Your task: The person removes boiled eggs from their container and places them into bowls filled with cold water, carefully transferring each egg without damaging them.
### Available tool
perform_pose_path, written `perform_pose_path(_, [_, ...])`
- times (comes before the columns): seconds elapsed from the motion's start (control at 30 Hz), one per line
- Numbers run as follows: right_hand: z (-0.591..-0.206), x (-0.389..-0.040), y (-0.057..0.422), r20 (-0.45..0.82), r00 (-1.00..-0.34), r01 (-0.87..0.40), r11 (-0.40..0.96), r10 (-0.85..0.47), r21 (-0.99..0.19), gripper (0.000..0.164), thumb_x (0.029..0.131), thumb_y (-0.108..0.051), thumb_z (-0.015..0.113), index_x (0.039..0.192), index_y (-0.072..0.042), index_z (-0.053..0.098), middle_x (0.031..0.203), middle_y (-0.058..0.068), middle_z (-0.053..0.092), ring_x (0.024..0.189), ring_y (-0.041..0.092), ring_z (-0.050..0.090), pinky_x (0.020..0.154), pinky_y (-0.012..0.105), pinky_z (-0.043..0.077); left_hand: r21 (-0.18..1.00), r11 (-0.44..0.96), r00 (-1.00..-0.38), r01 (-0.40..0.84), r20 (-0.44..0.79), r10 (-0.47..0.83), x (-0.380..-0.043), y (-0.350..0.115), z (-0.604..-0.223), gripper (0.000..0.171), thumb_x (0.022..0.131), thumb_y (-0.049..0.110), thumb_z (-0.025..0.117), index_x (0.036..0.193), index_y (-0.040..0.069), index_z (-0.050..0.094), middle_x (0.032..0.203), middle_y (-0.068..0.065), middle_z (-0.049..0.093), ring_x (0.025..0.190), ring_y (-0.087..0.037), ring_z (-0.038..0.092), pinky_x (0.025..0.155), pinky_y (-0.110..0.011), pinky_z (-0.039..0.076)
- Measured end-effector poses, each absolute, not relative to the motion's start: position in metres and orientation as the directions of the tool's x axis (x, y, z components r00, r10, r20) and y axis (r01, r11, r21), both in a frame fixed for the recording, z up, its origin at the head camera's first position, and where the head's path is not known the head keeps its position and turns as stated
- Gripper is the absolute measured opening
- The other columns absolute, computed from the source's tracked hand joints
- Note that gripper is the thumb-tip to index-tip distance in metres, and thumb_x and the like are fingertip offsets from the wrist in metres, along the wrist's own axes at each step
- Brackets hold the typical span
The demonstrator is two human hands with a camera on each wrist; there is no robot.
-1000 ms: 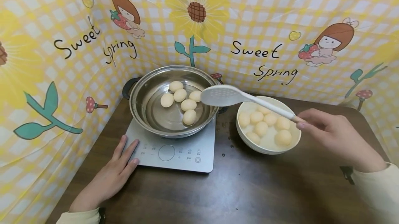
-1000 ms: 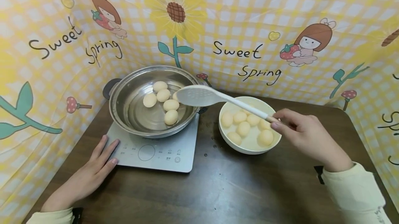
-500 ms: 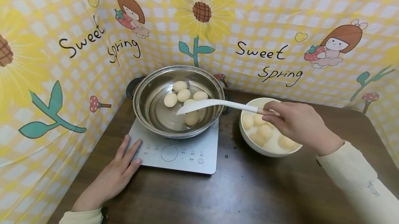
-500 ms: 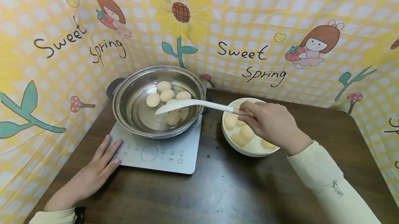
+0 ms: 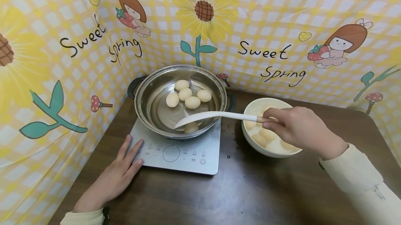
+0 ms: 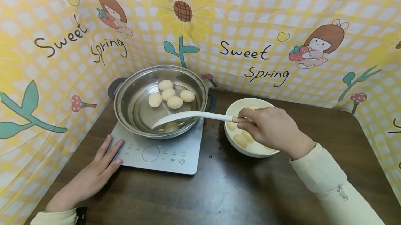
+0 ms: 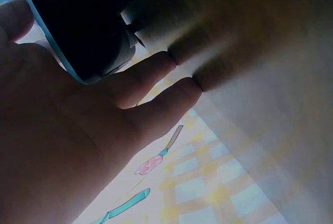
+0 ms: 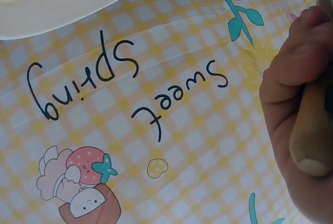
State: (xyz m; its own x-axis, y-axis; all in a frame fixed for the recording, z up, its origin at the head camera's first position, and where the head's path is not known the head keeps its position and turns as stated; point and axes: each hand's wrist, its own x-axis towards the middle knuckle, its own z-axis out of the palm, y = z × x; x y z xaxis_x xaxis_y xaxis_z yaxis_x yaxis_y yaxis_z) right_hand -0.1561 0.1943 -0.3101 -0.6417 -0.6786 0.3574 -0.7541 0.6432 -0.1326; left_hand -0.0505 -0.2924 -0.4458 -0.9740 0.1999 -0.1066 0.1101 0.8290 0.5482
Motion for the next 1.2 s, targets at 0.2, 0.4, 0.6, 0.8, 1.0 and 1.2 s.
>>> perform_pose_path(0.2, [-0.309,-0.153,0.193,0.329,-0.639,-0.761,0.635,-0.696,-0.135,0.015,0.09,-0.019,0.077,0.094,-0.027,0.065,0.059,-0.027,0.039,0.049,-0.004,0.032,0.047,0.024,0.031,0.543,0.833,-0.975,0.107,-0.106,0.194,-0.05,-0.293,-0.447,0.063,0.11,0.041,0.04,0.164,0.018,0.017,0.167,-0.018,-0.007,0.137,-0.059,0.03,0.089,-0.076,0.037])
perform_pose_path(0.4, [-0.307,-0.154,0.183,0.281,-0.644,-0.761,0.634,-0.711,-0.139,0.013,0.094,-0.022,0.073,0.09,-0.026,0.063,0.058,-0.024,0.035,0.048,-0.003,0.029,0.046,0.024,0.03,0.541,0.835,-0.975,0.106,-0.107,0.193,-0.05,-0.294,-0.447,0.063,0.11,0.04,0.04,0.164,0.018,0.017,0.167,-0.018,-0.007,0.137,-0.06,0.031,0.089,-0.076,0.037])
perform_pose_path(0.6, [-0.304,-0.159,0.171,0.129,-0.698,-0.713,0.666,-0.705,-0.217,0.008,0.1,-0.025,0.067,0.092,-0.024,0.068,0.058,-0.019,0.037,0.049,-0.001,0.031,0.049,0.026,0.033,0.551,0.828,-0.974,0.104,-0.114,0.198,-0.05,-0.294,-0.447,0.063,0.11,0.041,0.04,0.164,0.019,0.016,0.168,-0.017,-0.009,0.138,-0.059,0.028,0.092,-0.076,0.035])
perform_pose_path(0.8, [-0.297,-0.166,0.164,-0.031,-0.74,-0.631,0.71,-0.672,-0.312,0.014,0.102,-0.026,0.064,0.089,-0.022,0.066,0.057,-0.015,0.038,0.046,0.002,0.034,0.05,0.027,0.035,0.553,0.826,-0.971,0.108,-0.121,0.207,-0.05,-0.295,-0.445,0.063,0.111,0.041,0.039,0.164,0.02,0.014,0.168,-0.015,-0.011,0.139,-0.059,0.027,0.09,-0.077,0.035])
perform_pose_path(1.0, [-0.289,-0.169,0.161,-0.257,-0.761,-0.436,0.763,-0.595,-0.477,0.023,0.106,-0.035,0.056,0.09,-0.02,0.062,0.058,-0.007,0.037,0.038,0.009,0.042,0.042,0.031,0.042,0.556,0.825,-0.971,0.102,-0.126,0.205,-0.051,-0.295,-0.446,0.063,0.111,0.041,0.039,0.164,0.02,0.014,0.168,-0.015,-0.011,0.139,-0.059,0.027,0.09,-0.077,0.035])
perform_pose_path(1.2, [-0.289,-0.172,0.161,-0.405,-0.741,-0.217,0.761,-0.536,-0.611,0.022,0.107,-0.031,0.053,0.094,-0.017,0.063,0.053,-0.001,0.038,0.038,0.013,0.033,0.037,0.029,0.034,0.548,0.83,-0.971,0.101,-0.127,0.202,-0.05,-0.294,-0.445,0.063,0.11,0.04,0.041,0.164,0.019,0.016,0.168,-0.016,-0.01,0.138,-0.059,0.028,0.09,-0.077,0.035])
